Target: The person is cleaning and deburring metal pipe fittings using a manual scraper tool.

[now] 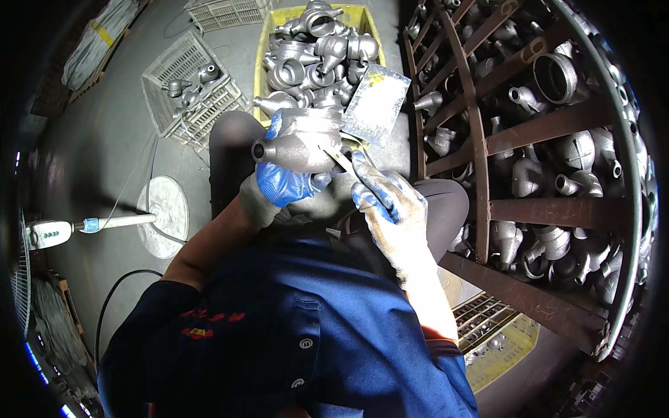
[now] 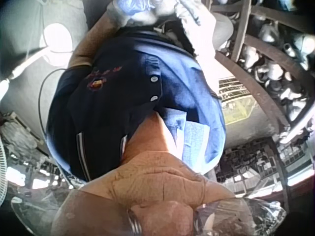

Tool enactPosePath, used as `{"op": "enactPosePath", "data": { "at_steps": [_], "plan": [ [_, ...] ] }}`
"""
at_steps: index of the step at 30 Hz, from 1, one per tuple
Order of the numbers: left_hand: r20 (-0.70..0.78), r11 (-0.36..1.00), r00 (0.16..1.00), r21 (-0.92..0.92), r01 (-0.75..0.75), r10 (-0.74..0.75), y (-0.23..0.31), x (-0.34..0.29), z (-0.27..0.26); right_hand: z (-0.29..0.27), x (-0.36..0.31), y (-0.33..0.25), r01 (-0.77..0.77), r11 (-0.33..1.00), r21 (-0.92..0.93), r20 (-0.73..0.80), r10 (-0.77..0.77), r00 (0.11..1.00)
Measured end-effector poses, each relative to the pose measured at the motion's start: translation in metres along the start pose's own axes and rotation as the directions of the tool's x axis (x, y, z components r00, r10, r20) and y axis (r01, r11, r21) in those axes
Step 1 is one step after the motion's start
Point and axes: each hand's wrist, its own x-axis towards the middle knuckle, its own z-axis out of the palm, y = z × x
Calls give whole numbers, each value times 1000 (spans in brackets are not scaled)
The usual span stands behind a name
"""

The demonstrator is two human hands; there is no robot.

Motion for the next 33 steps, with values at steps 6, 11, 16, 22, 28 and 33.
{"op": "enactPosePath", "data": {
  "at_steps": [6, 11, 16, 22, 28, 33],
  "plan": [
    [-269, 844, 942, -536, 26, -200, 2, -4, 26, 2, -1, 4, 94, 988, -125, -30, -98, 995],
    [-77, 925, 989, -371, 87, -124, -3, -1, -3, 4, 0, 10, 123, 967, -224, -37, -135, 990],
    [-19, 999, 1000, 45, -11, 12, -4, 4, -19, 4, -2, 16, 151, 927, -343, -28, -171, 985],
    [63, 997, 997, -58, 56, -52, -2, 1, -24, -5, -1, 12, 209, 871, -445, 63, -202, 977],
    [-78, 812, 979, 574, -111, 189, -6, -5, -5, -17, 2, 4, 119, 905, -408, 186, -46, 982],
    [187, 998, 981, -33, 58, -51, 0, 1, -17, -13, 2, 6, 134, 946, -294, 38, -128, 991]
  ]
}}
